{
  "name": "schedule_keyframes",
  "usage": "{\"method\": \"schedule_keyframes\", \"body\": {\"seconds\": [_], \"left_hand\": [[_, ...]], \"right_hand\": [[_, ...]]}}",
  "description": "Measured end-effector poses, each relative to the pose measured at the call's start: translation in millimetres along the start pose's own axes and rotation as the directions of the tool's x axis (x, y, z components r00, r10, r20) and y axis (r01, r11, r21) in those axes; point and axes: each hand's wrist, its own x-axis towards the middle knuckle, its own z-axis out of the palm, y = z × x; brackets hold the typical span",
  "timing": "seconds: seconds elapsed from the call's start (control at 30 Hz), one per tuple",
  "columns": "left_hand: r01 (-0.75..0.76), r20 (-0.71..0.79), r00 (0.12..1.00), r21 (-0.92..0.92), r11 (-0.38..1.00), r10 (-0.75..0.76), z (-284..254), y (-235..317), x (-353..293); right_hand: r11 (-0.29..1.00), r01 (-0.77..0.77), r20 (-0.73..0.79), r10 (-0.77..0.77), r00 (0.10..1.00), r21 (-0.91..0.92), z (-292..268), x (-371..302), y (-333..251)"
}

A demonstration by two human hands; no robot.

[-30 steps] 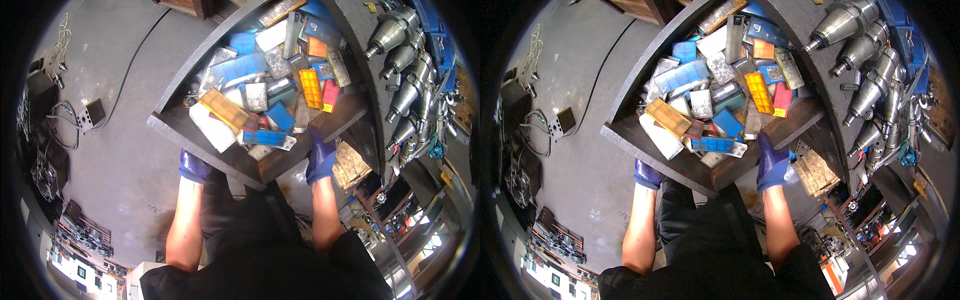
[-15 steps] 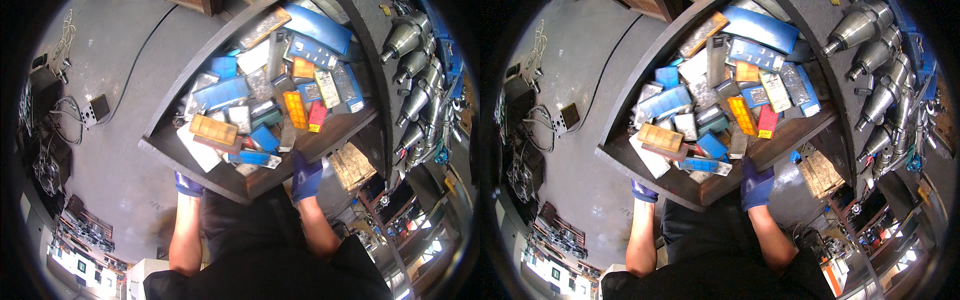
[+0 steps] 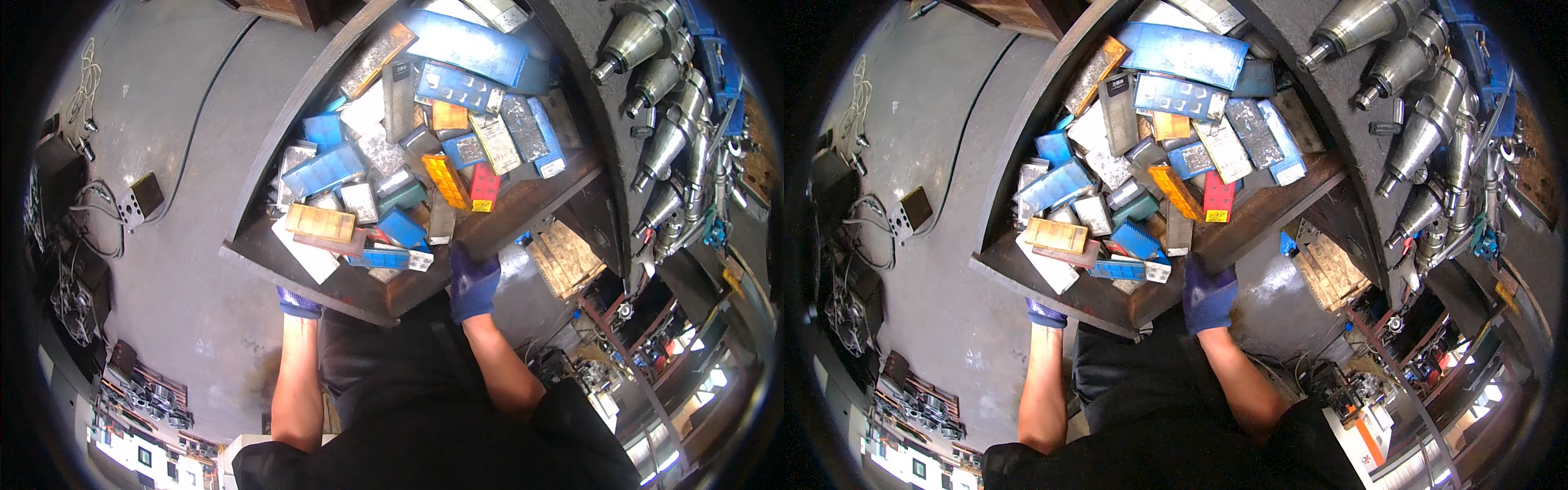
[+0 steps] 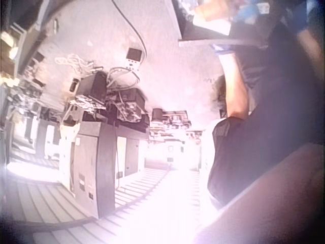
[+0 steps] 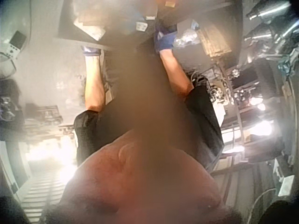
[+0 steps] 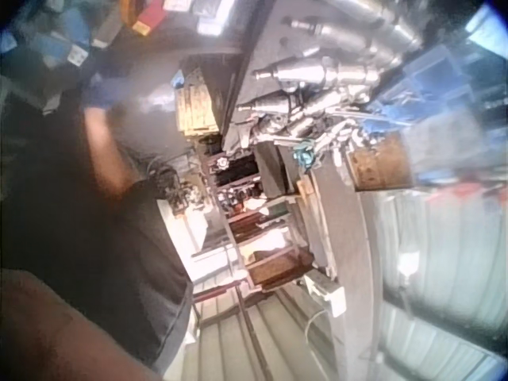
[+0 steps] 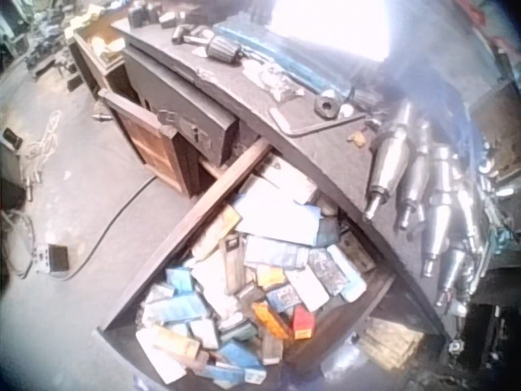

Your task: The person sorts through a drawer of packaged metal parts, selecting several, and then uses a screwdriver to tighten a screw on a cylindrical metal component.

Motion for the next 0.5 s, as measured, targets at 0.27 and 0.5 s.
{"method": "schedule_keyframes", "body": {"seconds": [0.27, 0.5], "left_hand": [[0.013, -0.017, 1.000, -0.050, 0.999, -0.014, 9.3, -1.4, -2.2], [0.008, -0.018, 1.000, -0.069, 0.998, -0.009, 13.6, 0.3, 2.2]], "right_hand": [[0.988, 0.044, 0.028, -0.040, 0.999, -0.150, -3.9, 1.3, -13.2], [0.993, -0.020, 0.091, 0.031, 0.995, -0.120, -10.4, 6.3, 0.4]]}}
